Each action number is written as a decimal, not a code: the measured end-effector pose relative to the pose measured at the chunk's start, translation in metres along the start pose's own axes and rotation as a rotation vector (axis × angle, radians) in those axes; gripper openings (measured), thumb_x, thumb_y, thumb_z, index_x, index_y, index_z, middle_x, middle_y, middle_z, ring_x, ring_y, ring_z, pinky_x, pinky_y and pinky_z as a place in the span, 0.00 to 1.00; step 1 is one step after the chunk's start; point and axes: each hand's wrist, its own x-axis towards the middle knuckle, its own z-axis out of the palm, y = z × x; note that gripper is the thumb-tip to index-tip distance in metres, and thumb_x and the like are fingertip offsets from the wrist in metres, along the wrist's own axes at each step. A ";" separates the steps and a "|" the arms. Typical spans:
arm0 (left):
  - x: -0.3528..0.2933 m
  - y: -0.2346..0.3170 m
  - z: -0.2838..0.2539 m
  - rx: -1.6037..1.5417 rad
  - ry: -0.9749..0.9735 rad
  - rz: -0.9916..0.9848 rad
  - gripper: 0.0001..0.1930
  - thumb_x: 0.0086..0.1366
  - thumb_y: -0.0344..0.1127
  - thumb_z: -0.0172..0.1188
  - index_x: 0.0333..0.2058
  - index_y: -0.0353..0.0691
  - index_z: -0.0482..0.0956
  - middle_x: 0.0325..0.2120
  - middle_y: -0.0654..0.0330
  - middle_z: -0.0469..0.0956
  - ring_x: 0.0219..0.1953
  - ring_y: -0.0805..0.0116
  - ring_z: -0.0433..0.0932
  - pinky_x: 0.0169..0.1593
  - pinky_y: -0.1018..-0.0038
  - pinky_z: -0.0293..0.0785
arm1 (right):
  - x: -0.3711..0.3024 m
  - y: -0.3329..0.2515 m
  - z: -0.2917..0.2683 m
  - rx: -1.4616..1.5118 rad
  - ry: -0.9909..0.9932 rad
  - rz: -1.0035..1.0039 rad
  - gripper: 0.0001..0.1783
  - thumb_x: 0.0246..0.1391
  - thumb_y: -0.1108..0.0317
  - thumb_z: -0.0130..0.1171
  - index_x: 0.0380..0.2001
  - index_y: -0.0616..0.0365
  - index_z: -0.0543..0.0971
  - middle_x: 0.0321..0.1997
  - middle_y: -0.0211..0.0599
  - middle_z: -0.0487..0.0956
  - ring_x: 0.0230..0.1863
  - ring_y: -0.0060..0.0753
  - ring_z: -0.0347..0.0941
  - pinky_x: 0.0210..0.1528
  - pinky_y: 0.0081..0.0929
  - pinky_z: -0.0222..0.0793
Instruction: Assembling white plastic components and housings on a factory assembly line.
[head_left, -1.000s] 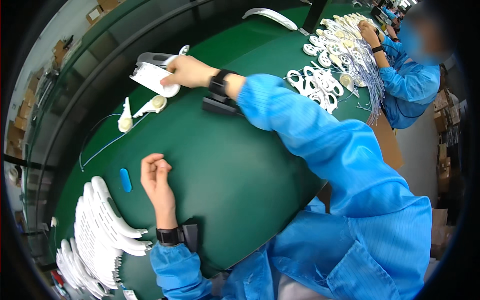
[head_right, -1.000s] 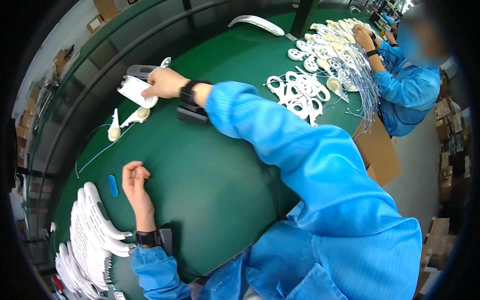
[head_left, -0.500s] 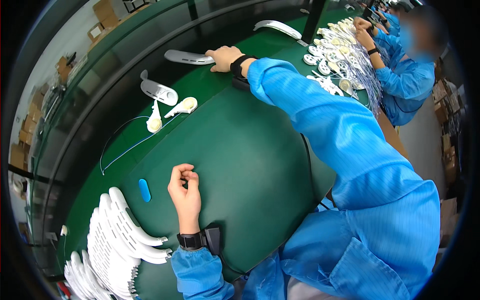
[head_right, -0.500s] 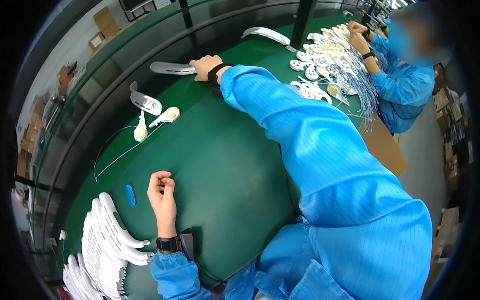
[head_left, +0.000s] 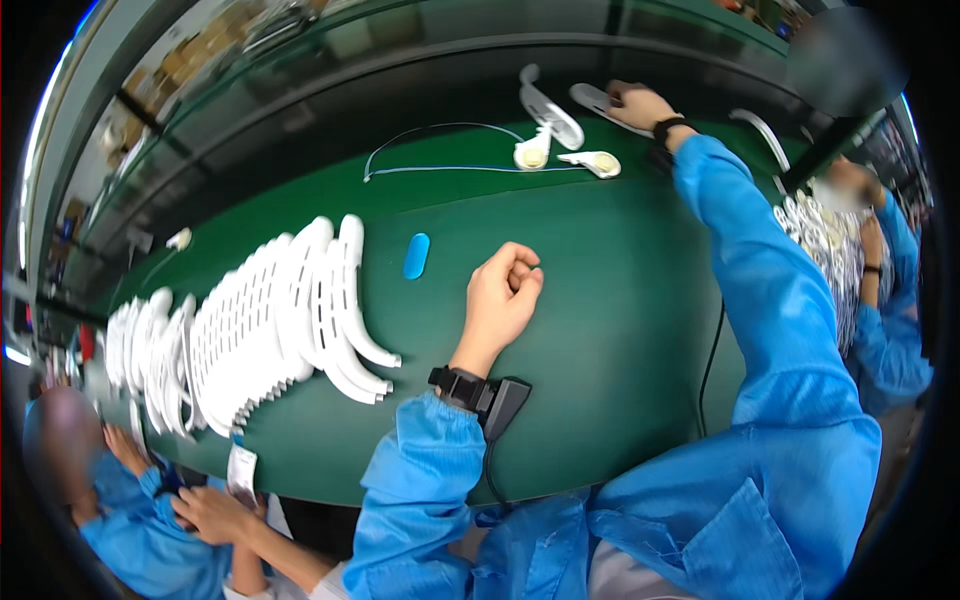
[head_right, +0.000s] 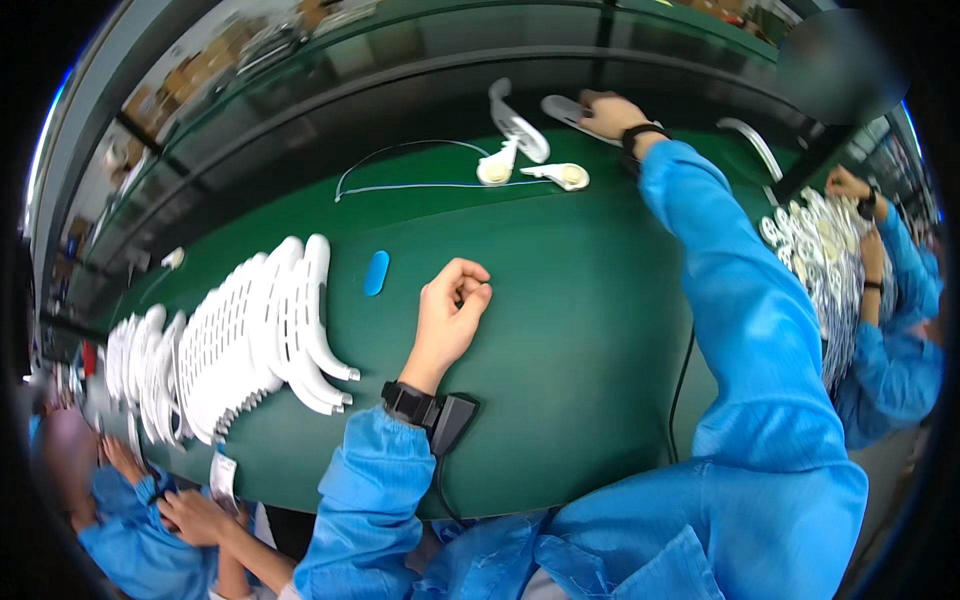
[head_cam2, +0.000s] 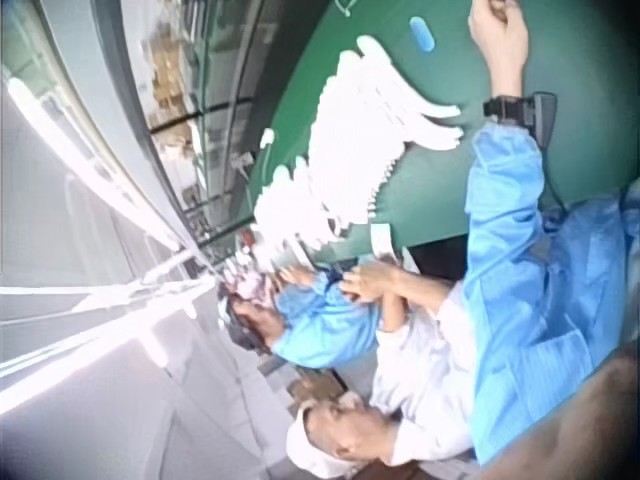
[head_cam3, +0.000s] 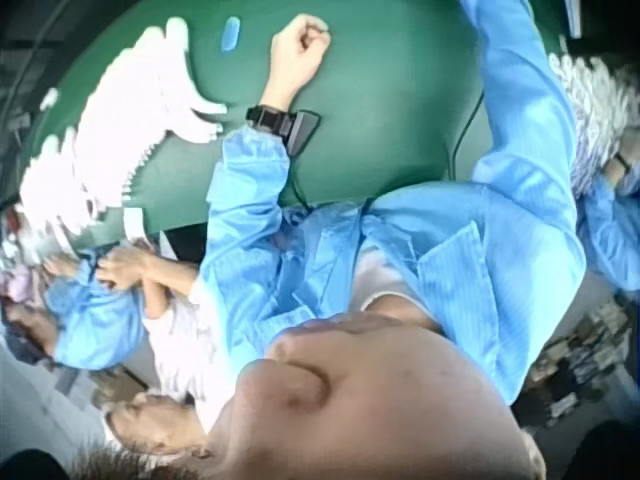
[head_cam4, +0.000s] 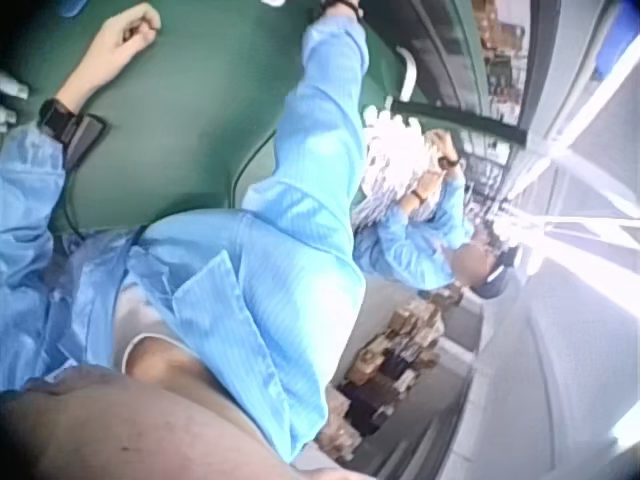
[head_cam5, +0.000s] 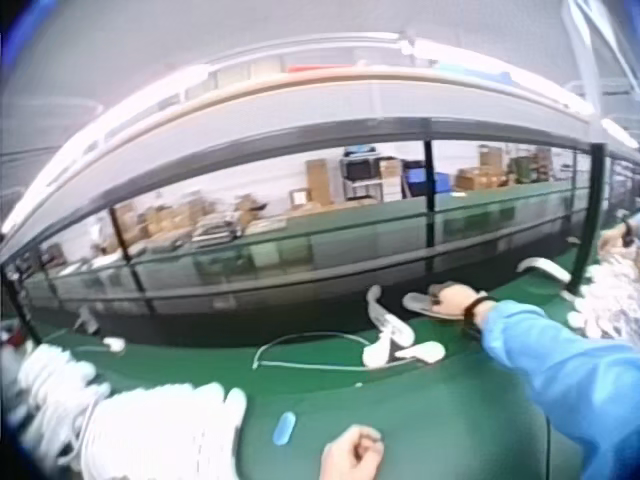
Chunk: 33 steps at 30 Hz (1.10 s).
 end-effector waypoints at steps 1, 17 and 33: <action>0.000 -0.003 -0.003 -0.016 0.004 0.014 0.05 0.57 0.27 0.58 0.33 0.35 0.74 0.17 0.66 0.71 0.20 0.78 0.66 0.26 0.79 0.64 | 0.000 0.002 -0.002 0.035 0.032 -0.042 0.20 0.47 0.59 0.58 0.43 0.56 0.77 0.43 0.48 0.80 0.46 0.51 0.75 0.48 0.41 0.71; 0.003 -0.008 -0.001 -0.095 -0.029 0.021 0.06 0.59 0.25 0.57 0.37 0.36 0.75 0.22 0.69 0.72 0.25 0.83 0.67 0.28 0.83 0.62 | -0.064 0.004 -0.071 0.768 -0.016 0.279 0.16 0.43 0.66 0.59 0.37 0.61 0.75 0.36 0.38 0.76 0.37 0.32 0.76 0.41 0.32 0.75; 0.014 0.089 0.024 0.408 -0.243 0.207 0.11 0.65 0.34 0.54 0.41 0.31 0.75 0.26 0.47 0.78 0.27 0.64 0.77 0.35 0.69 0.73 | -0.270 -0.117 -0.079 1.015 -0.359 -0.036 0.19 0.50 0.66 0.64 0.44 0.64 0.78 0.41 0.38 0.82 0.42 0.25 0.77 0.43 0.23 0.72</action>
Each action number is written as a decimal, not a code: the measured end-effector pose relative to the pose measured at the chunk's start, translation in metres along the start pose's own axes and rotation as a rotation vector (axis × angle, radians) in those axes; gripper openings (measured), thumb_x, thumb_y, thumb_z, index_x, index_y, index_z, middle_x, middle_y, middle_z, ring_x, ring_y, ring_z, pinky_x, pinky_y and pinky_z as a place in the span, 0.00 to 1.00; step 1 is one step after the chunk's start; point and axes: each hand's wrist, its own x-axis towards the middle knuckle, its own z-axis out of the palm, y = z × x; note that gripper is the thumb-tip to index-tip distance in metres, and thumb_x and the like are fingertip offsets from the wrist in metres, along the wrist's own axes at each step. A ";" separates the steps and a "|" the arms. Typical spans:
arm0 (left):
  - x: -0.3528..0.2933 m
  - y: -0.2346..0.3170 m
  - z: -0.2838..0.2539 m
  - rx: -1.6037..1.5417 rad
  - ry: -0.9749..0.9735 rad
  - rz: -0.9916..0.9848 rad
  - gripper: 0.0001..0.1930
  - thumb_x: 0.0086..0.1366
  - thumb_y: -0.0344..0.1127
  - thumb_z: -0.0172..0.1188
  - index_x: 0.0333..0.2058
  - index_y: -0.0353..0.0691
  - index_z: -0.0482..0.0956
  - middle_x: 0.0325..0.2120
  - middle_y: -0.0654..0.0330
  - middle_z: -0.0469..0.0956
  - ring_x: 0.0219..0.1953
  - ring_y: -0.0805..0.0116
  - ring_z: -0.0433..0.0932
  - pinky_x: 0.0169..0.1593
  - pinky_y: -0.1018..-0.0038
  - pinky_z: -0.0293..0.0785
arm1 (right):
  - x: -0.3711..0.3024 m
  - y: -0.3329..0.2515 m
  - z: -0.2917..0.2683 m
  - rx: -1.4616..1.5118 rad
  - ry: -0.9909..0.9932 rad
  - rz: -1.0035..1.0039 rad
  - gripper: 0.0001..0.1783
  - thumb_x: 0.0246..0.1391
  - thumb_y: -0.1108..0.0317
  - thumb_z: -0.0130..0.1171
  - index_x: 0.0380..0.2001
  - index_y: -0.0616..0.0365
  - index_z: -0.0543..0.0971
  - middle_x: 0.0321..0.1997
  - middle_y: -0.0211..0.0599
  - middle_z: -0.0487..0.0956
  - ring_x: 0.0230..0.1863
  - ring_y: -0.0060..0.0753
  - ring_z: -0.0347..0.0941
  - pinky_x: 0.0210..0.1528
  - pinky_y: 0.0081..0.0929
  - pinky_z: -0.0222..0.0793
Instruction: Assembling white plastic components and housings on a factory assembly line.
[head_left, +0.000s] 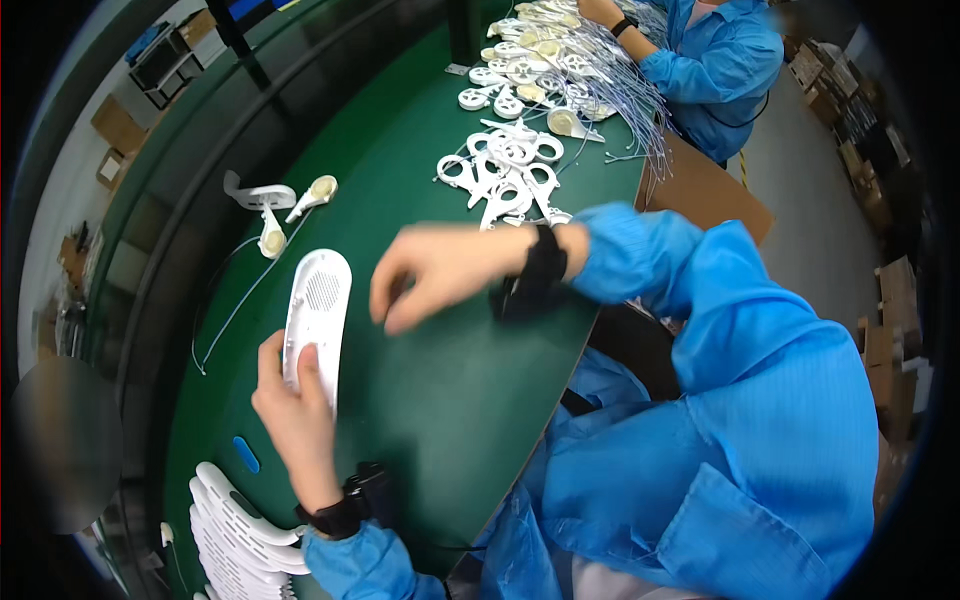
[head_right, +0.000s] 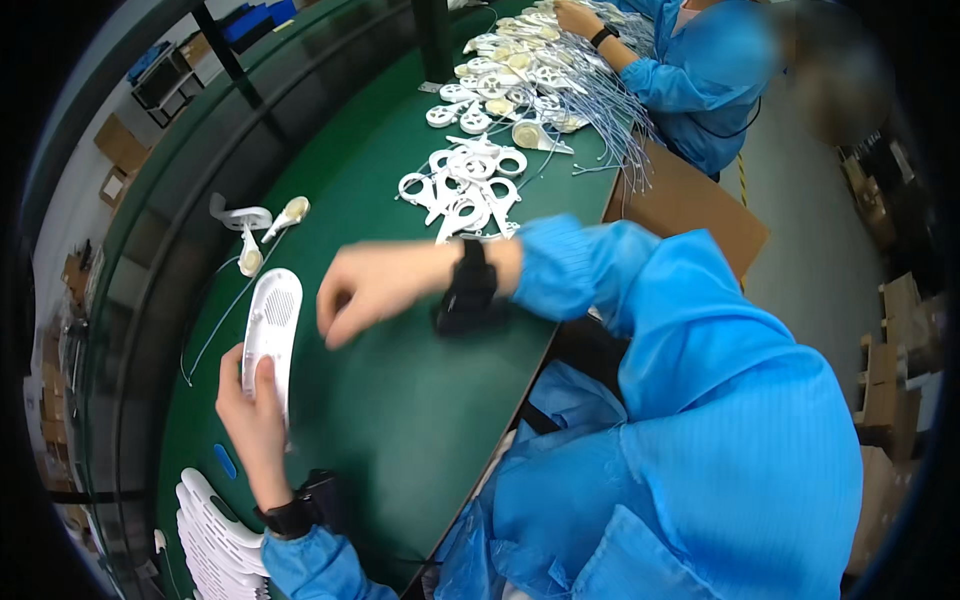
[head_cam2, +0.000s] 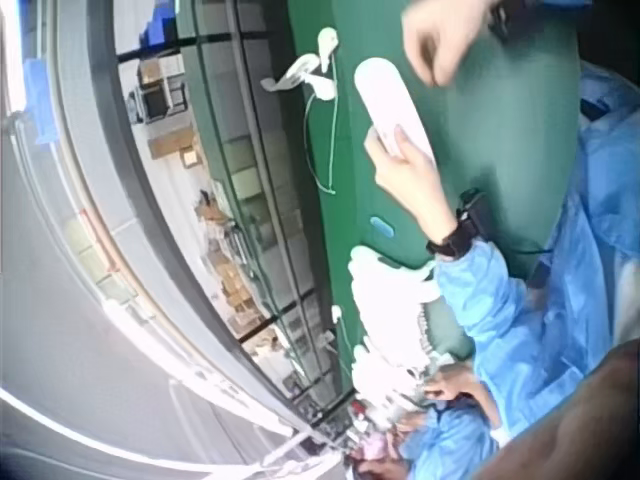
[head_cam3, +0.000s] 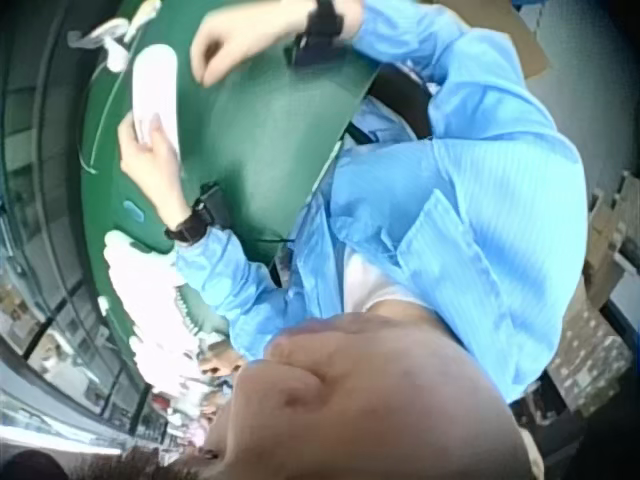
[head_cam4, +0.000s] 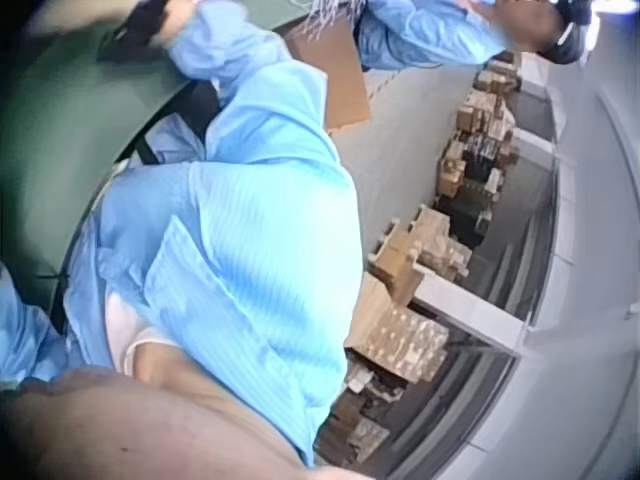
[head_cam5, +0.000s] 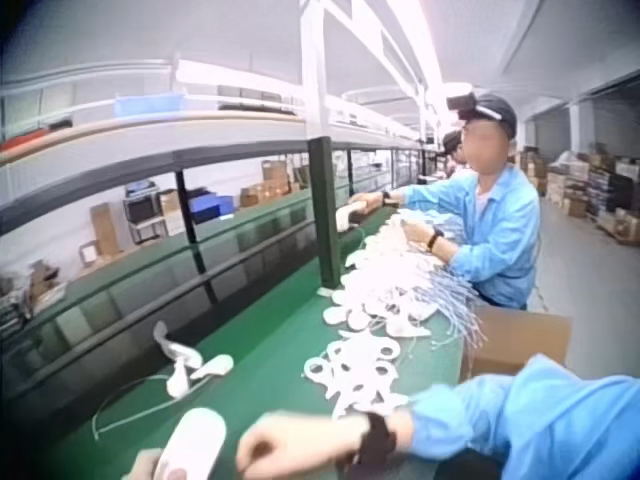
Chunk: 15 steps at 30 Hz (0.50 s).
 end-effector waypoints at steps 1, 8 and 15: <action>0.001 -0.001 -0.011 0.043 -0.105 -0.043 0.12 0.64 0.34 0.55 0.41 0.30 0.74 0.25 0.51 0.78 0.28 0.69 0.75 0.36 0.72 0.72 | -0.014 0.005 -0.019 -0.263 0.181 0.024 0.17 0.49 0.67 0.63 0.42 0.62 0.79 0.41 0.40 0.82 0.42 0.30 0.78 0.42 0.25 0.73; -0.023 -0.042 -0.023 0.600 -0.211 -0.025 0.08 0.60 0.35 0.59 0.35 0.38 0.80 0.27 0.49 0.79 0.33 0.48 0.77 0.36 0.60 0.71 | -0.090 0.048 -0.062 -0.861 0.185 0.302 0.19 0.41 0.67 0.68 0.40 0.55 0.79 0.40 0.38 0.73 0.48 0.43 0.69 0.48 0.34 0.66; -0.049 -0.074 -0.016 0.183 0.004 -0.148 0.07 0.61 0.33 0.59 0.34 0.34 0.78 0.30 0.51 0.79 0.33 0.51 0.78 0.38 0.65 0.72 | -0.067 0.058 -0.045 -0.877 0.182 0.210 0.13 0.48 0.66 0.61 0.38 0.56 0.79 0.39 0.38 0.75 0.43 0.44 0.73 0.43 0.36 0.70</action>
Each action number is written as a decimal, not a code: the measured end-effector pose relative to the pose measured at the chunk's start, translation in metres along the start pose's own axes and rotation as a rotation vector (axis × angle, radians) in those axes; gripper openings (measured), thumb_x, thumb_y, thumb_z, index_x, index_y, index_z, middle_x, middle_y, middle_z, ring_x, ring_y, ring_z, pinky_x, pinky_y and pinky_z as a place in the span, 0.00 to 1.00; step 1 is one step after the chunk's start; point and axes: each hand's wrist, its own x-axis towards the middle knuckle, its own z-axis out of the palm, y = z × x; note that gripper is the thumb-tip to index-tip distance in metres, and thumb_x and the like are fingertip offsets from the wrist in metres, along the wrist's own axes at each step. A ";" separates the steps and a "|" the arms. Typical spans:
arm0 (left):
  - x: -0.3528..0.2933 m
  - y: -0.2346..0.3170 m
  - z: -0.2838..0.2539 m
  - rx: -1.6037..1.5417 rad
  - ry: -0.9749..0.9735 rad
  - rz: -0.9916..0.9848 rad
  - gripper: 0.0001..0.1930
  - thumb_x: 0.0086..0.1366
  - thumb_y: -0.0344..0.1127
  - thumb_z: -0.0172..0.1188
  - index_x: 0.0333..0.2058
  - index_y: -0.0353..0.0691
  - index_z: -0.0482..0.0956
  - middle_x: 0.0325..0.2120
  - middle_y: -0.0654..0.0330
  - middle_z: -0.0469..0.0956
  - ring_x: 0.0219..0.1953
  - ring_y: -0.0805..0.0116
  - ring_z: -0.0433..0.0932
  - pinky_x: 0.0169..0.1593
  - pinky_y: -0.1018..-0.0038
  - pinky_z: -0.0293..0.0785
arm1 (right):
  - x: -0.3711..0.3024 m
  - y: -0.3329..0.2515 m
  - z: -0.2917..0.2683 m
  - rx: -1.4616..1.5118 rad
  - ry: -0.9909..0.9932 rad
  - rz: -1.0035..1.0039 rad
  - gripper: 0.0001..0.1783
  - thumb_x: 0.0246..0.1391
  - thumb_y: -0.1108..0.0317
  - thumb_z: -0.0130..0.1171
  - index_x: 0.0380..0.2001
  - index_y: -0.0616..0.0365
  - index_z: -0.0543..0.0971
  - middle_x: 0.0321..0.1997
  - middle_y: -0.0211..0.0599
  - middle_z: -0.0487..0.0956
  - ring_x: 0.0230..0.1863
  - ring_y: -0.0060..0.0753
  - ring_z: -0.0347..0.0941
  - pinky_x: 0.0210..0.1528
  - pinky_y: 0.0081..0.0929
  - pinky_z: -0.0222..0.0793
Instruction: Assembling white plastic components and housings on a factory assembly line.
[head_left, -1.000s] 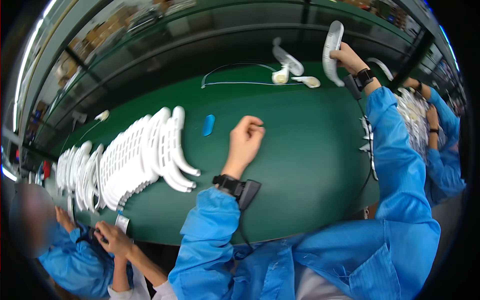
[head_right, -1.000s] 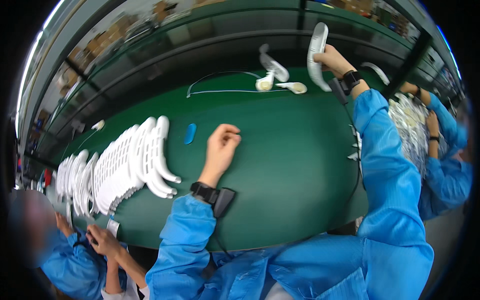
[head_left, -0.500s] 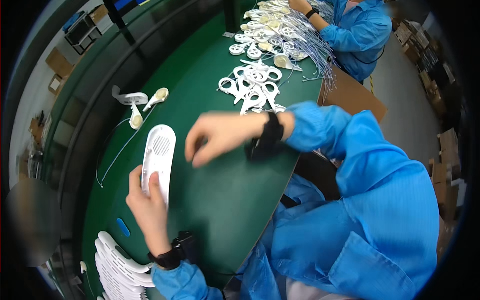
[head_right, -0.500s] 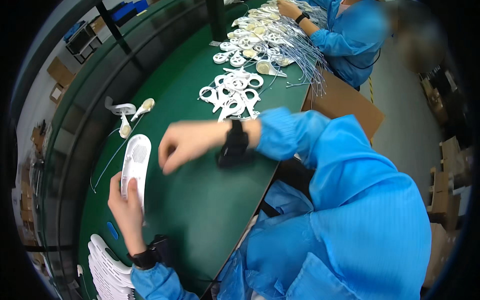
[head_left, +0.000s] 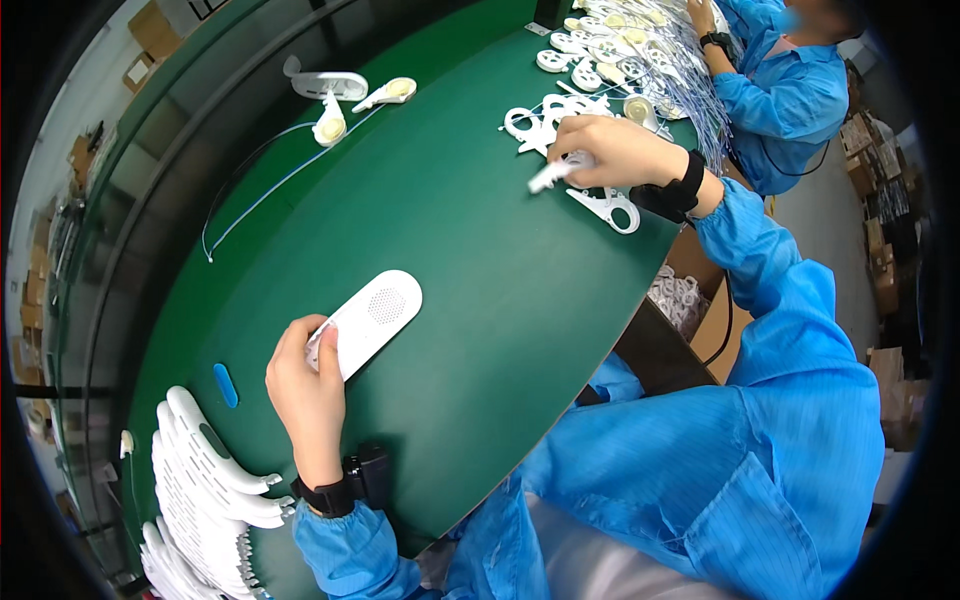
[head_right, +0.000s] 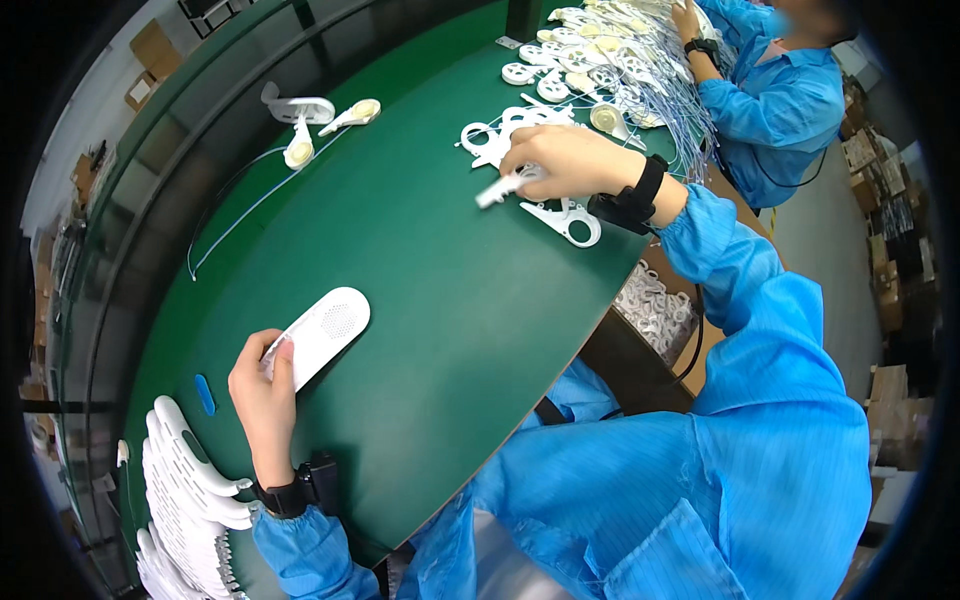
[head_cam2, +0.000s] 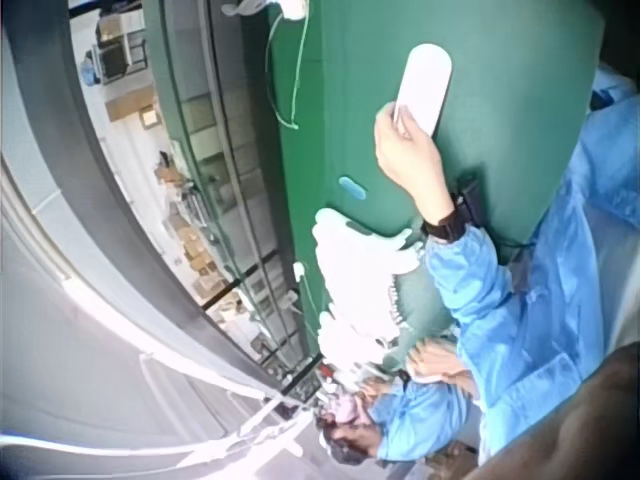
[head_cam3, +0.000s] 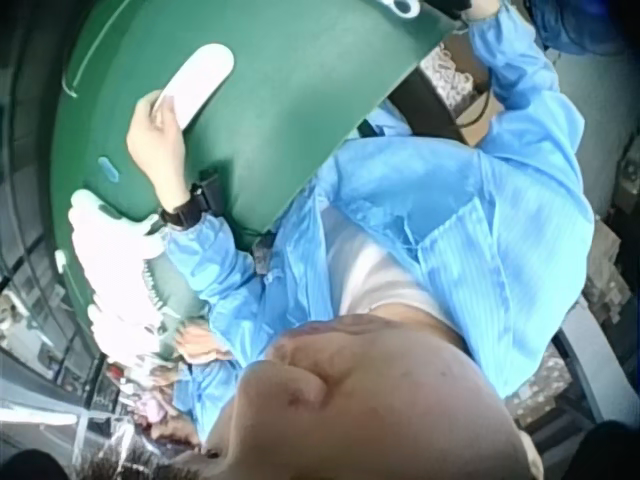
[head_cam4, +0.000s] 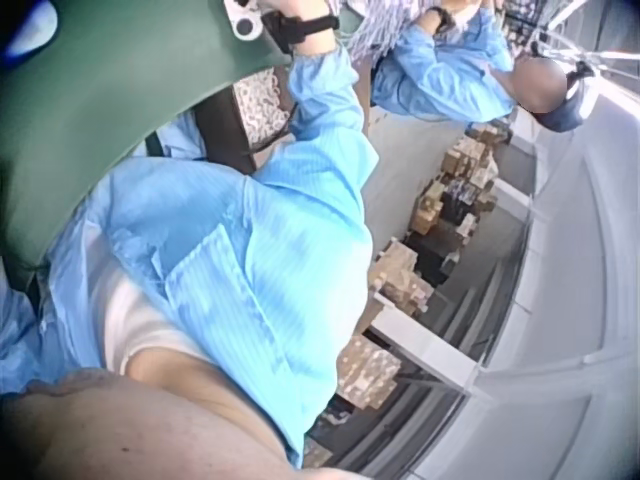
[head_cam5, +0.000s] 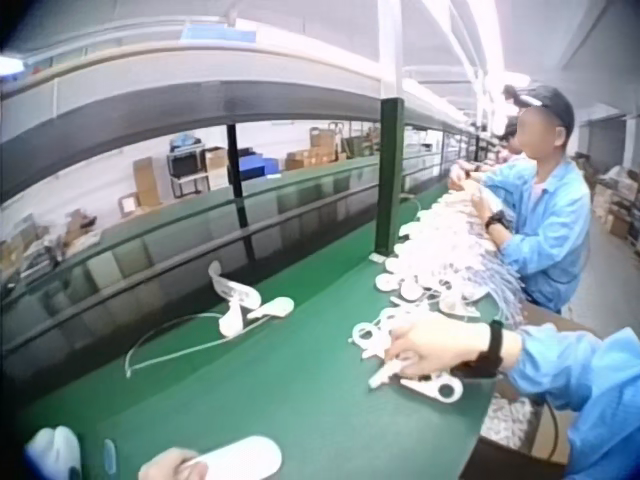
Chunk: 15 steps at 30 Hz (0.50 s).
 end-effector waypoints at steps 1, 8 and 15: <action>-0.002 -0.004 0.002 -0.004 -0.005 -0.009 0.07 0.61 0.33 0.59 0.34 0.34 0.78 0.30 0.51 0.79 0.33 0.51 0.78 0.38 0.65 0.72 | 0.002 0.004 0.006 -0.014 0.105 0.047 0.11 0.53 0.65 0.54 0.38 0.57 0.79 0.36 0.41 0.77 0.39 0.48 0.75 0.40 0.39 0.70; 0.000 -0.005 0.000 -0.039 0.060 0.030 0.09 0.63 0.34 0.59 0.38 0.34 0.76 0.28 0.52 0.78 0.31 0.62 0.76 0.38 0.71 0.71 | 0.040 -0.069 -0.010 0.558 0.134 0.248 0.13 0.59 0.62 0.54 0.42 0.60 0.74 0.25 0.41 0.77 0.24 0.39 0.74 0.28 0.31 0.68; -0.003 -0.009 0.003 0.049 0.088 0.162 0.09 0.63 0.30 0.57 0.39 0.32 0.75 0.29 0.55 0.76 0.32 0.66 0.75 0.39 0.73 0.71 | 0.123 -0.136 0.046 0.606 -0.283 -0.502 0.13 0.50 0.63 0.64 0.34 0.62 0.80 0.24 0.40 0.79 0.24 0.34 0.73 0.29 0.31 0.66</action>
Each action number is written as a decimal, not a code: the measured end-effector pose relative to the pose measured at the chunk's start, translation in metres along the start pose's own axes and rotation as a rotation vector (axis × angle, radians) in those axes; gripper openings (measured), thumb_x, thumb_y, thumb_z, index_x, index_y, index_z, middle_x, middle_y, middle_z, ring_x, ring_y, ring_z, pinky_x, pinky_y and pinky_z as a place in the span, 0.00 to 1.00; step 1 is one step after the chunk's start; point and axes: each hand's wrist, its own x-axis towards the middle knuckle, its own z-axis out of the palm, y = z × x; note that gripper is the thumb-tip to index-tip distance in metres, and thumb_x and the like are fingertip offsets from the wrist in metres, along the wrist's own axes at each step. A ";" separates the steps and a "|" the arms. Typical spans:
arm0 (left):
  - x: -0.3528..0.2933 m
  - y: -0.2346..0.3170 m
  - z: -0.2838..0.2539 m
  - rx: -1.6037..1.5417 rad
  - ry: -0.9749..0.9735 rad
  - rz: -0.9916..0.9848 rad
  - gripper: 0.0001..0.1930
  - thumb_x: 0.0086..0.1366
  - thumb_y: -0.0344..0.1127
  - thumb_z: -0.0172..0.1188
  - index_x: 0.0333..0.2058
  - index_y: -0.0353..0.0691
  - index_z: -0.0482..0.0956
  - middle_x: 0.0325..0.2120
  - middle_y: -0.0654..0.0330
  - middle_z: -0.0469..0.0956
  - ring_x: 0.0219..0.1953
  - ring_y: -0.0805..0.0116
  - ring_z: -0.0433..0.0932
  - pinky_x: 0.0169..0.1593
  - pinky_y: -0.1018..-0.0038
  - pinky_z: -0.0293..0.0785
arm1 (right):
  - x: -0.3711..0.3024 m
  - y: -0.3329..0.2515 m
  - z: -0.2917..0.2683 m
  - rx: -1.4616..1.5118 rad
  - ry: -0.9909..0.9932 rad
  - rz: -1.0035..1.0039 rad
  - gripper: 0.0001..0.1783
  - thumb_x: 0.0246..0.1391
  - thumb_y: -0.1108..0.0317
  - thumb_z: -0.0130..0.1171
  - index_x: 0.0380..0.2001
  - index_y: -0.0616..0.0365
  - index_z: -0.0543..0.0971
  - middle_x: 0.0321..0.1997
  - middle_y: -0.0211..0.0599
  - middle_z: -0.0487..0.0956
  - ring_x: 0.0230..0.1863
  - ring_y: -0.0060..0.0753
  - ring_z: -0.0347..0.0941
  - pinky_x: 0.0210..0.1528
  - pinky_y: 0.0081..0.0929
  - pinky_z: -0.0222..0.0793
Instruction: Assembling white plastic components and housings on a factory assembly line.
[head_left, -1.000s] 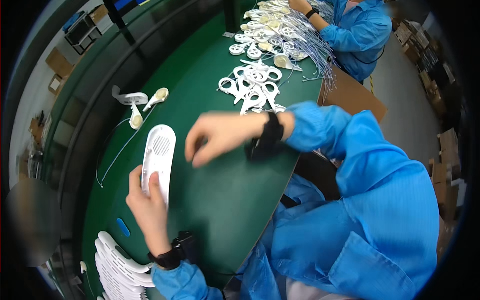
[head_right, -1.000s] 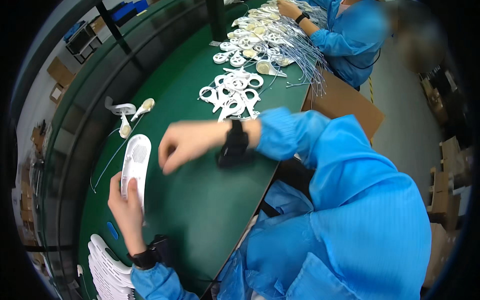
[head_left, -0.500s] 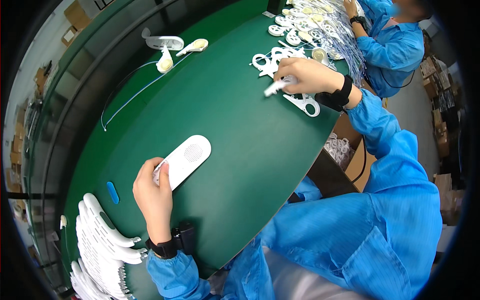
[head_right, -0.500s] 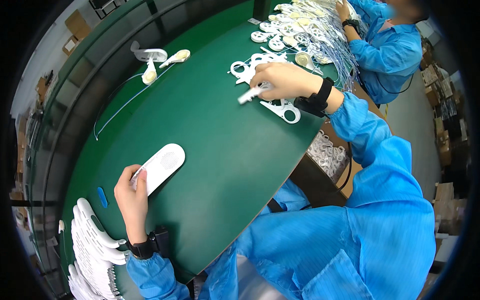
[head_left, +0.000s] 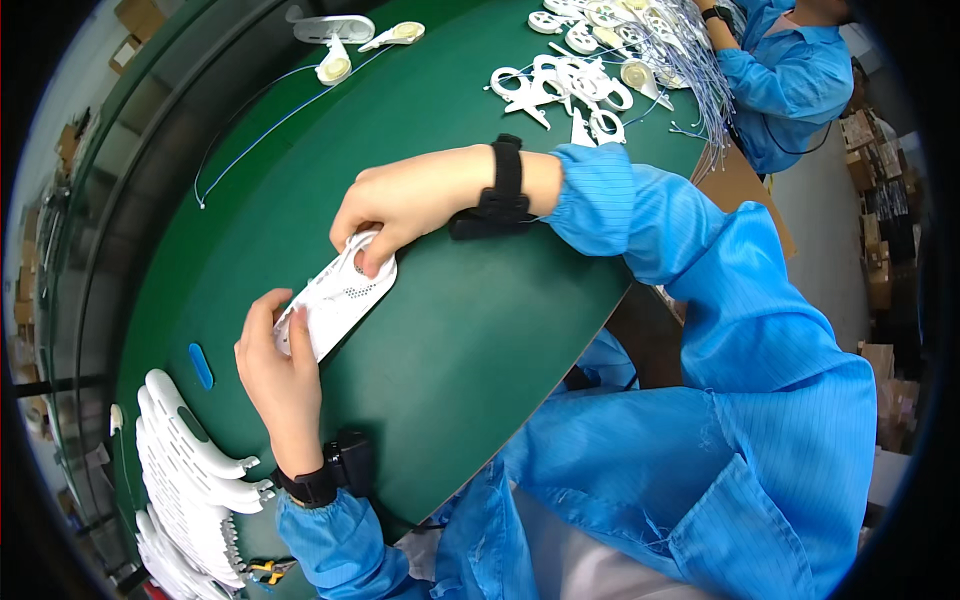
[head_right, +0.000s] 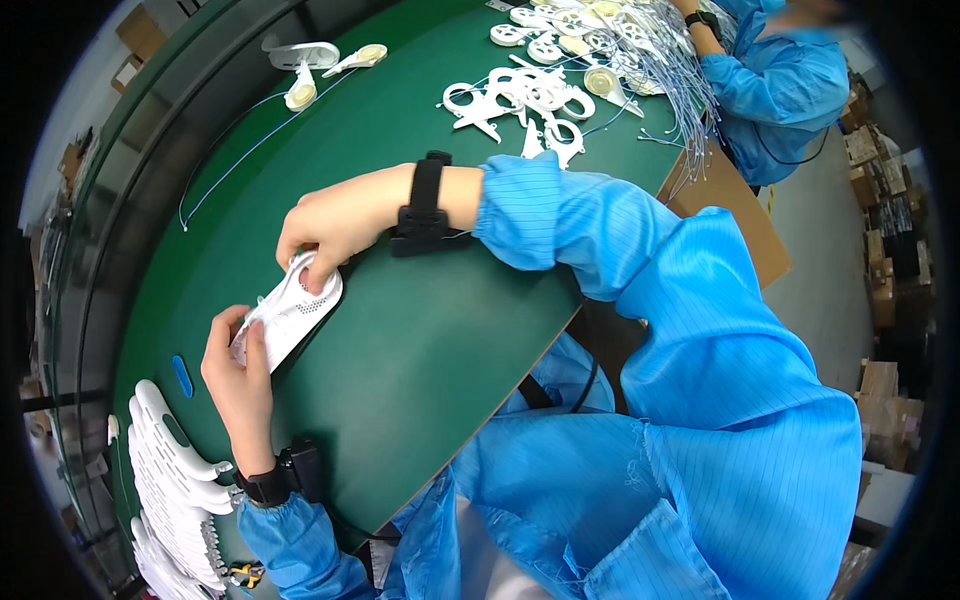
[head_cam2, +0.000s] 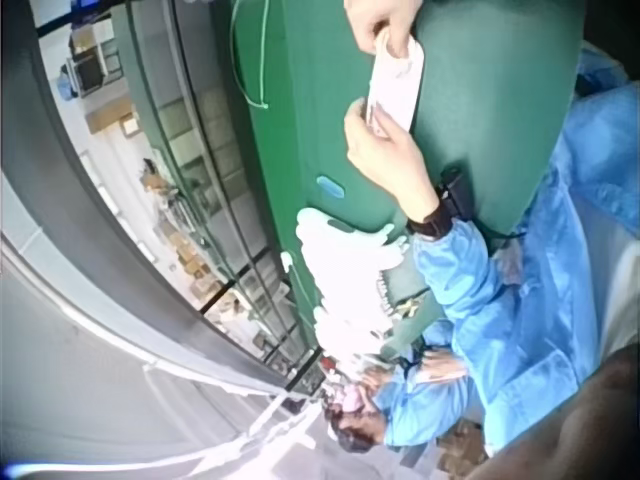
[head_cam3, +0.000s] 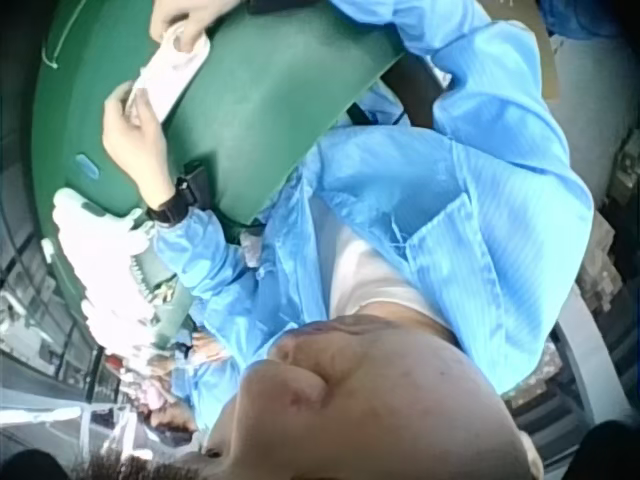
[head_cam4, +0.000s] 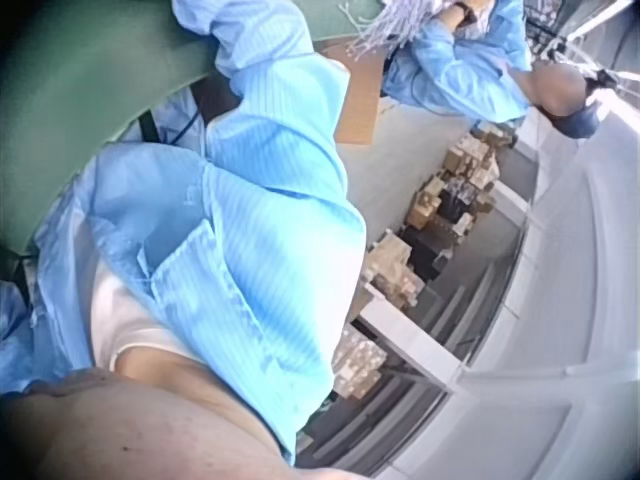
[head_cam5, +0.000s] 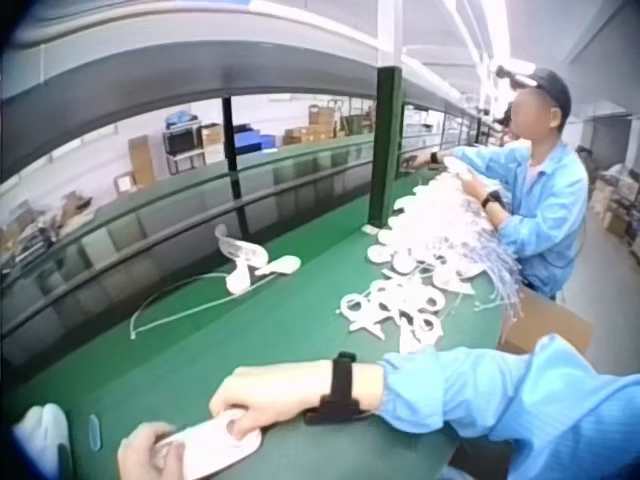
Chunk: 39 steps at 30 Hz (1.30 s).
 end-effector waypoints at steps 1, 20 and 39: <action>0.000 0.001 0.000 0.006 -0.003 -0.006 0.09 0.63 0.30 0.57 0.39 0.32 0.75 0.29 0.55 0.76 0.32 0.66 0.75 0.39 0.73 0.71 | 0.001 0.002 0.000 0.007 -0.002 -0.004 0.13 0.50 0.63 0.64 0.34 0.62 0.80 0.24 0.40 0.79 0.24 0.34 0.73 0.29 0.31 0.66; 0.018 0.049 0.011 0.214 -0.172 0.250 0.08 0.44 0.28 0.63 0.18 0.36 0.70 0.41 0.55 0.74 0.47 0.53 0.69 0.54 0.59 0.57 | 0.002 0.004 0.002 -0.265 0.080 -0.104 0.15 0.40 0.62 0.66 0.32 0.56 0.78 0.21 0.39 0.79 0.24 0.45 0.76 0.26 0.39 0.69; 0.027 0.041 0.005 0.291 -0.319 0.041 0.14 0.54 0.36 0.65 0.37 0.36 0.76 0.28 0.47 0.79 0.30 0.45 0.77 0.34 0.60 0.71 | 0.024 0.013 0.001 -0.241 0.018 -0.071 0.22 0.48 0.53 0.64 0.14 0.59 0.75 0.14 0.37 0.74 0.18 0.39 0.70 0.21 0.37 0.61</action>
